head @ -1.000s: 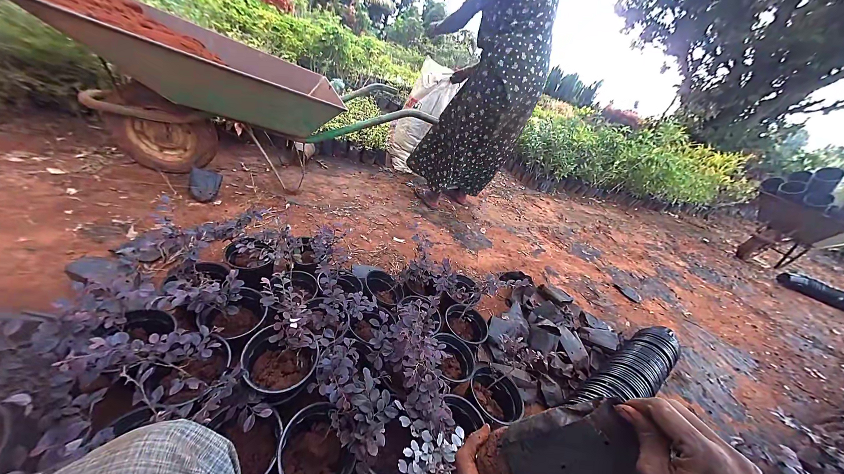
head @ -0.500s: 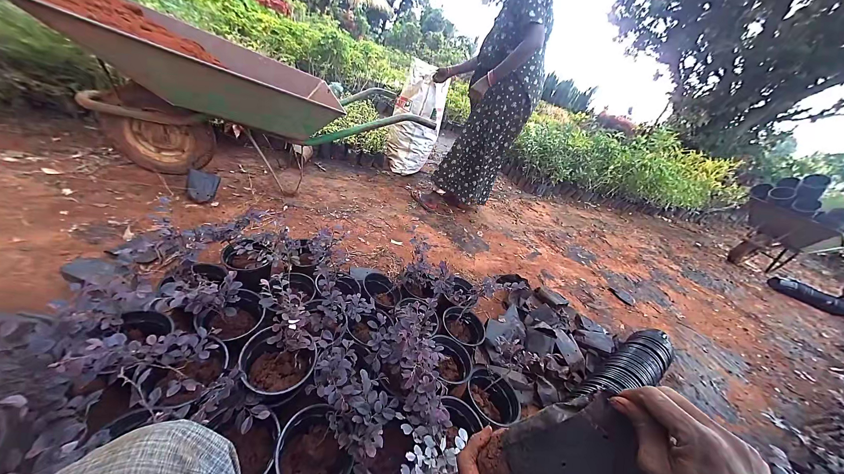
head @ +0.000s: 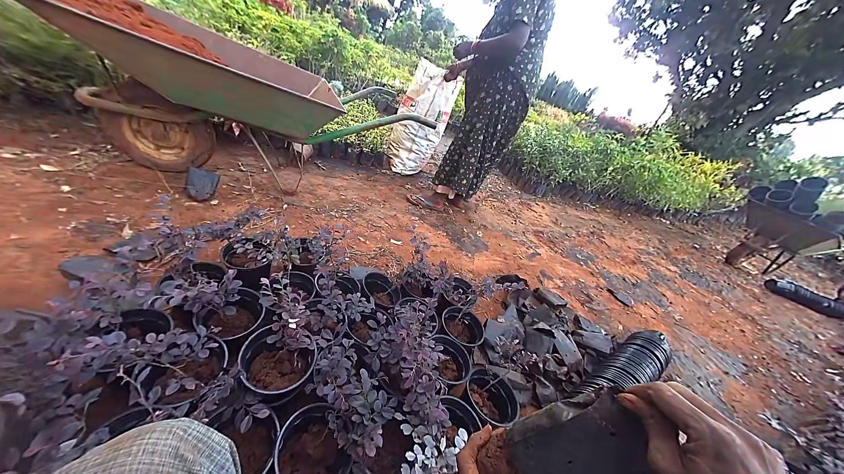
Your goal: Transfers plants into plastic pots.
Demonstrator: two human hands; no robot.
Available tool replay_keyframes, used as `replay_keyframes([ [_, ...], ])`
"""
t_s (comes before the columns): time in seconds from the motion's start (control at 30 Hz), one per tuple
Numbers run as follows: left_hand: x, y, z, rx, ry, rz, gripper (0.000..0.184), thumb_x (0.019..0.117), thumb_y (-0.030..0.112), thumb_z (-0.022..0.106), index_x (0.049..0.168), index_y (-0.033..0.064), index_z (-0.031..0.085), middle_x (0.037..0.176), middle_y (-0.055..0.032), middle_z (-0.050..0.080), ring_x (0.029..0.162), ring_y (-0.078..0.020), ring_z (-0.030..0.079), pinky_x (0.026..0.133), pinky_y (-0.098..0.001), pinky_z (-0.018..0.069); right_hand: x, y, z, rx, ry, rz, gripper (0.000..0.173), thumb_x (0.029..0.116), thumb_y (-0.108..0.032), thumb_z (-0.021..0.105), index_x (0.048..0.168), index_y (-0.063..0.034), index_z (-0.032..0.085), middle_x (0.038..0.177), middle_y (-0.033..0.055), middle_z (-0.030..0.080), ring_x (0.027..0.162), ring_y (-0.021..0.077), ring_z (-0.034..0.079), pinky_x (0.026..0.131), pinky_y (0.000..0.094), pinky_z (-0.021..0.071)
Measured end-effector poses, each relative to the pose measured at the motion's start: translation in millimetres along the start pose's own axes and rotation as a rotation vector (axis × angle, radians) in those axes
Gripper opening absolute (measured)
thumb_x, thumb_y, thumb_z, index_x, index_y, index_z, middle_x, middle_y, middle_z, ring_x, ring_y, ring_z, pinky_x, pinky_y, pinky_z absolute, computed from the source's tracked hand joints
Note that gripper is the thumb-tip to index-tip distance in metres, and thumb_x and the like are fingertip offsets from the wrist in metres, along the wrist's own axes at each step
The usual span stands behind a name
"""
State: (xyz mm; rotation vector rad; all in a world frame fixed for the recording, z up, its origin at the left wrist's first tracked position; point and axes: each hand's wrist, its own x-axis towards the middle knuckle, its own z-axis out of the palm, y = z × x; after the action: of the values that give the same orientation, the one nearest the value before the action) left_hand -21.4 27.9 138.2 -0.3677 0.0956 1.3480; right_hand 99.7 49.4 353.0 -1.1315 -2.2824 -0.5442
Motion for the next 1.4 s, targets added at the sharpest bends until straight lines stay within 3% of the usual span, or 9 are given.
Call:
replay_keyframes([
  [0.5,-3.6,0.1,-0.5,-0.011,0.007,0.008,0.045,0.1012,0.046,0.042,0.107,0.008,0.064,0.099,-0.0163,0.072,0.092,-0.0327,0.071,0.077,-0.0544,0.0587,14.9,42.7,-38.3,0.071,0.106,0.086,0.034,0.1009,-0.026,0.049,0.096,-0.0013,0.073,0.09,0.0153,0.07,0.078,0.0302,0.068,0.067,0.0541,0.0507],
  [0.7,-2.1,0.2,-4.5,-0.018,0.027,-0.004,0.046,0.1011,0.047,0.042,0.111,0.008,0.064,0.101,-0.0166,0.072,0.094,-0.033,0.071,0.078,-0.0549,0.0587,20.9,77.0,-31.8,0.053,0.525,0.167,0.034,0.1045,-0.017,0.053,0.1,0.0129,0.068,0.096,0.0288,0.068,0.09,0.0332,0.067,0.083,0.0439,0.0537],
  [0.77,-2.8,2.4,-3.7,0.001,0.032,-0.009,0.049,0.0997,0.05,0.041,0.111,0.008,0.065,0.102,-0.0171,0.072,0.095,-0.0337,0.071,0.078,-0.0551,0.0588,27.9,95.2,-14.6,-0.027,0.588,0.216,0.034,0.1071,-0.019,0.051,0.106,0.0121,0.066,0.102,0.0317,0.067,0.096,0.0408,0.068,0.087,0.051,0.0539],
  [0.93,-4.3,9.4,-4.7,0.099,0.133,0.043,0.052,0.0984,0.053,0.044,0.116,0.0078,0.061,0.106,-0.0166,0.07,0.097,-0.0336,0.07,0.078,-0.0552,0.0583,25.3,128.4,46.4,0.05,-0.201,0.677,0.049,0.1073,-0.027,0.048,0.149,-0.0015,0.046,0.131,0.0332,0.06,0.113,0.0576,0.06,0.089,0.0787,0.0434],
  [1.07,-4.2,13.1,-9.1,0.111,0.165,0.062,0.052,0.0983,0.053,0.044,0.116,0.0069,0.06,0.106,-0.0174,0.069,0.096,-0.0343,0.07,0.076,-0.056,0.0583,-48.1,130.4,103.0,0.136,-0.459,0.88,0.04,0.109,-0.036,0.044,0.114,-0.005,0.068,0.108,0.0257,0.07,0.102,0.05,0.066,0.082,0.0747,0.0473],
  [1.17,-5.6,16.6,-6.0,0.122,0.18,0.072,0.052,0.0991,0.052,0.044,0.118,0.0068,0.059,0.108,-0.0186,0.069,0.098,-0.0361,0.069,0.077,-0.0574,0.0583,-135.9,125.5,158.4,0.192,-0.955,0.889,0.061,0.1008,-0.052,0.058,0.136,-0.002,0.059,0.127,0.0288,0.065,0.119,0.0479,0.062,0.099,0.0681,0.0464],
  [1.27,-8.4,20.3,5.0,0.122,0.215,0.082,0.051,0.0999,0.052,0.043,0.12,0.0075,0.059,0.111,-0.0186,0.068,0.102,-0.0368,0.068,0.08,-0.058,0.0573,-232.1,96.8,201.3,0.298,-1.265,0.982,0.093,0.0896,-0.046,0.078,0.154,0.0046,0.034,0.14,0.0337,0.054,0.13,0.0464,0.055,0.109,0.0595,0.0428],
  [1.33,-9.9,26.3,10.8,0.13,0.209,0.106,0.051,0.1001,0.052,0.043,0.119,0.0075,0.059,0.111,-0.0183,0.068,0.102,-0.0361,0.068,0.08,-0.0578,0.0572,-272.5,78.5,212.3,0.26,-1.394,0.977,0.091,0.0897,-0.035,0.079,0.156,0.0044,0.029,0.144,0.0337,0.052,0.134,0.0468,0.052,0.111,0.0602,0.0409],
  [1.4,-10.7,32.0,14.0,0.144,0.192,0.131,0.051,0.0999,0.052,0.043,0.119,0.0071,0.059,0.11,-0.0183,0.068,0.101,-0.0361,0.068,0.08,-0.0576,0.0573,-275.8,75.5,213.9,0.21,-1.408,0.93,0.066,0.0941,-0.021,0.072,0.148,0.0052,0.044,0.14,0.0328,0.056,0.131,0.0476,0.055,0.107,0.063,0.0429],
])
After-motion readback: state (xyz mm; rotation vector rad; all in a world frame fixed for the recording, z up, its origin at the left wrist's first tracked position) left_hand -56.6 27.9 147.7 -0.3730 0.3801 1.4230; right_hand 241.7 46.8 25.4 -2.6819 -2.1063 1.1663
